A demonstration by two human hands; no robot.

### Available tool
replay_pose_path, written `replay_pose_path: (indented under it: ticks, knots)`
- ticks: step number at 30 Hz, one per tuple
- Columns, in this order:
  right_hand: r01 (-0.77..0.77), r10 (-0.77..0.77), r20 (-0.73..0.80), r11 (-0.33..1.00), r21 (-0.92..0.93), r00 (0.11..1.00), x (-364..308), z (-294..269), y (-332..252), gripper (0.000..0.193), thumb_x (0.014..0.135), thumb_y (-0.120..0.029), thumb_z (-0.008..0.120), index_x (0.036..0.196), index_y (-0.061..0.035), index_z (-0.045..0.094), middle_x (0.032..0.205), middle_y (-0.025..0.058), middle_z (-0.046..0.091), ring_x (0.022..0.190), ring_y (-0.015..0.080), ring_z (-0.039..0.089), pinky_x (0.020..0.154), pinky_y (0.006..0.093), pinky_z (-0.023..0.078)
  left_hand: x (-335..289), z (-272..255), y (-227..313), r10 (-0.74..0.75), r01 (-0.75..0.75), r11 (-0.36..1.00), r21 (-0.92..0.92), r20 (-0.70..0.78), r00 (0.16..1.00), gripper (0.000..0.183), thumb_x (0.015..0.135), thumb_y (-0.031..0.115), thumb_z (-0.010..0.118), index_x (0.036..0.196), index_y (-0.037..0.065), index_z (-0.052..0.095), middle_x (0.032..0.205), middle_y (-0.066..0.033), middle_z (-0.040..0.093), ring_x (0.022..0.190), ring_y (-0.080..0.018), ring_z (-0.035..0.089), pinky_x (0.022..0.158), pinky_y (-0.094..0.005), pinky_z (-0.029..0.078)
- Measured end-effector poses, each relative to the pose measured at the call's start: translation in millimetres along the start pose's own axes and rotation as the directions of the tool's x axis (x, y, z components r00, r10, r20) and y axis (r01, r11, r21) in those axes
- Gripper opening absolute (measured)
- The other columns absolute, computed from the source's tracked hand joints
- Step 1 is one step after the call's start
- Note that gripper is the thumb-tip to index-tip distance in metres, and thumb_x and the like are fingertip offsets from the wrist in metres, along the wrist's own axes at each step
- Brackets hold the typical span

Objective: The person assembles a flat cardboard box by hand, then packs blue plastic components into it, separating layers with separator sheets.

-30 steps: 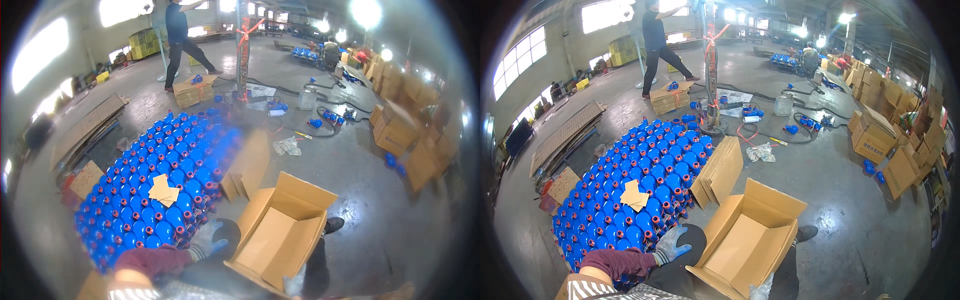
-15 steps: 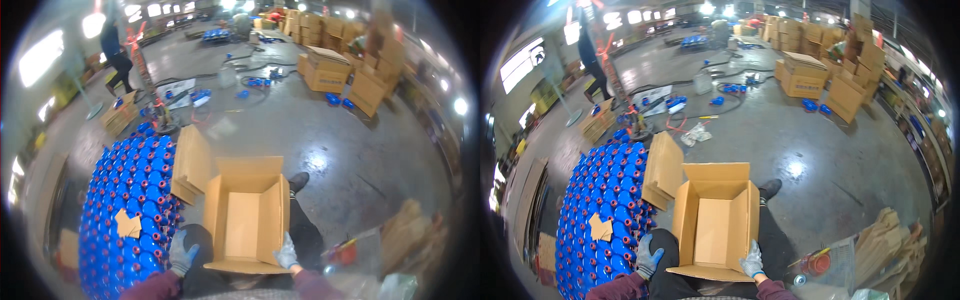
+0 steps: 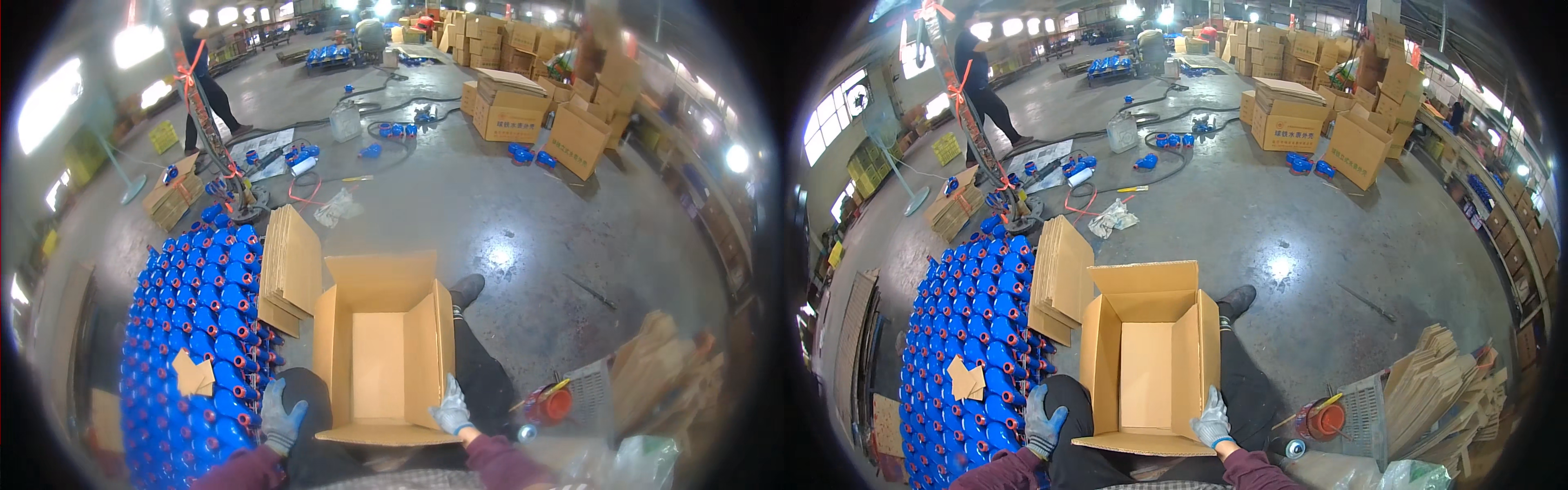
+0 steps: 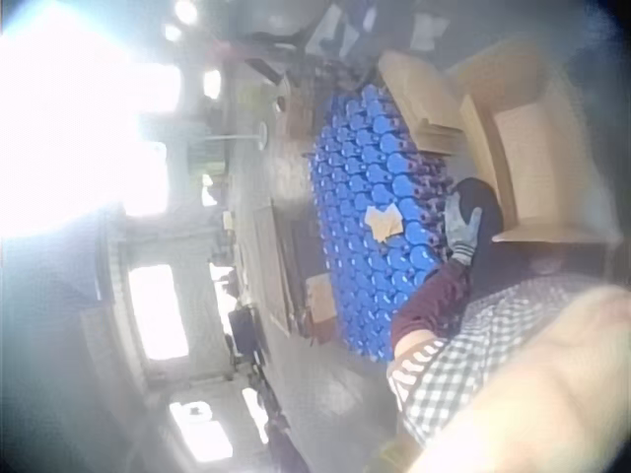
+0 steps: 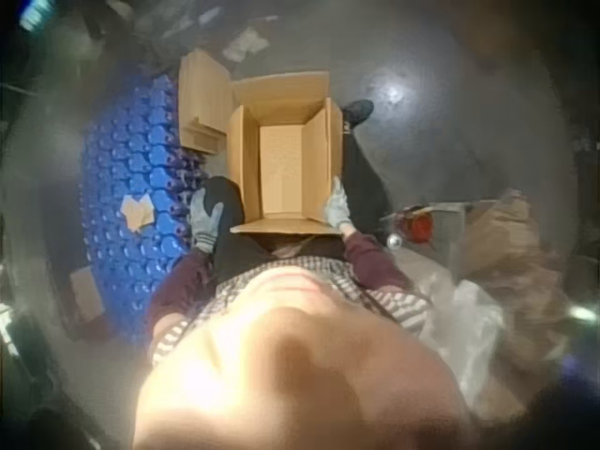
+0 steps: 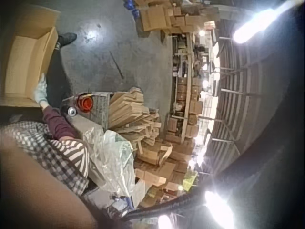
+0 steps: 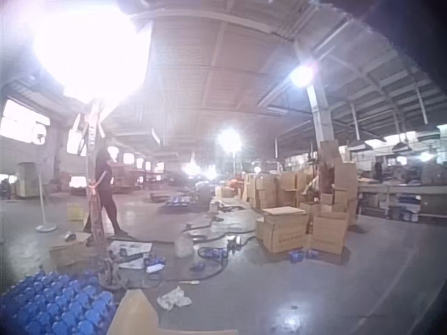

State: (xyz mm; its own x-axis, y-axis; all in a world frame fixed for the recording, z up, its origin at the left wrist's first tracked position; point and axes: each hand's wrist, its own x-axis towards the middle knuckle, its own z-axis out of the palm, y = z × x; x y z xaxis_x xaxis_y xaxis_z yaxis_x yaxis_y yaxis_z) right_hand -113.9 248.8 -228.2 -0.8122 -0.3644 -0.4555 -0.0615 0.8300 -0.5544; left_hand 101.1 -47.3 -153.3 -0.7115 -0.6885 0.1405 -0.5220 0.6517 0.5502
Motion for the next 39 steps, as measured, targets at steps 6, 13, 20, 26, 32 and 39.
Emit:
replay_pose_path:
  ticks: [6,13,20,26,32,39]
  knots:
    - [-0.040,0.041,0.036,0.999,-0.037,0.999,0,-1,-4,0.103,0.071,-0.025,0.071,0.146,-0.0093,0.002,0.147,0.0182,0.019,0.133,0.0360,0.026,0.105,0.0424,0.031,-1,-3,1,-0.024,0.024,1.000,0.002,0.030,0.999,0.067,0.073,0.023,0.071,0.130,0.002,0.041,0.133,-0.0213,0.041,0.124,-0.0367,0.039,0.105,-0.0405,0.031]
    - [-0.036,0.037,0.039,0.998,-0.046,0.999,-8,3,-5,0.101,0.072,-0.024,0.070,0.146,-0.0112,0.002,0.146,0.0180,0.019,0.133,0.0357,0.026,0.105,0.0421,0.032,-6,-5,-5,-0.019,0.019,1.000,-0.001,0.007,1.000,0.067,0.074,0.024,0.070,0.130,0.001,0.041,0.132,-0.0213,0.041,0.123,-0.0365,0.040,0.105,-0.0403,0.031]
    - [0.029,-0.028,-0.032,0.999,0.031,0.999,4,9,-1,0.099,0.071,-0.018,0.069,0.145,-0.0101,0.003,0.145,0.0219,0.019,0.132,0.0390,0.025,0.105,0.0453,0.032,-7,-2,-17,0.025,-0.025,0.999,-0.036,-0.004,1.000,0.068,0.074,0.024,0.071,0.130,-0.001,0.041,0.133,-0.0217,0.042,0.125,-0.0363,0.038,0.107,-0.0403,0.027]
    - [0.053,-0.053,-0.006,0.999,-0.015,0.999,4,3,-1,0.098,0.072,-0.020,0.068,0.145,-0.0097,0.004,0.145,0.0225,0.019,0.131,0.0400,0.026,0.105,0.0447,0.032,1,-2,-2,0.009,-0.008,0.998,-0.057,0.008,1.000,0.065,0.076,0.023,0.069,0.131,0.001,0.041,0.134,-0.0223,0.041,0.127,-0.0365,0.036,0.106,-0.0404,0.027]
    - [0.038,-0.037,-0.017,0.999,0.033,0.999,-3,6,10,0.101,0.071,-0.025,0.069,0.146,-0.0076,0.003,0.145,0.0215,0.021,0.131,0.0391,0.027,0.106,0.0438,0.030,-2,-1,-7,0.014,-0.015,1.000,-0.005,-0.009,1.000,0.057,0.080,0.025,0.063,0.130,0.003,0.043,0.132,-0.0218,0.043,0.124,-0.0366,0.039,0.104,-0.0415,0.031]
    - [0.010,-0.010,-0.003,1.000,-0.012,1.000,-7,0,-1,0.101,0.072,-0.025,0.070,0.145,-0.0070,0.003,0.144,0.0223,0.022,0.131,0.0396,0.028,0.105,0.0436,0.031,-9,4,-15,0.032,-0.032,0.999,-0.008,-0.052,0.998,0.046,0.086,0.020,0.053,0.128,0.006,0.046,0.129,-0.0215,0.046,0.123,-0.0363,0.042,0.104,-0.0415,0.032]
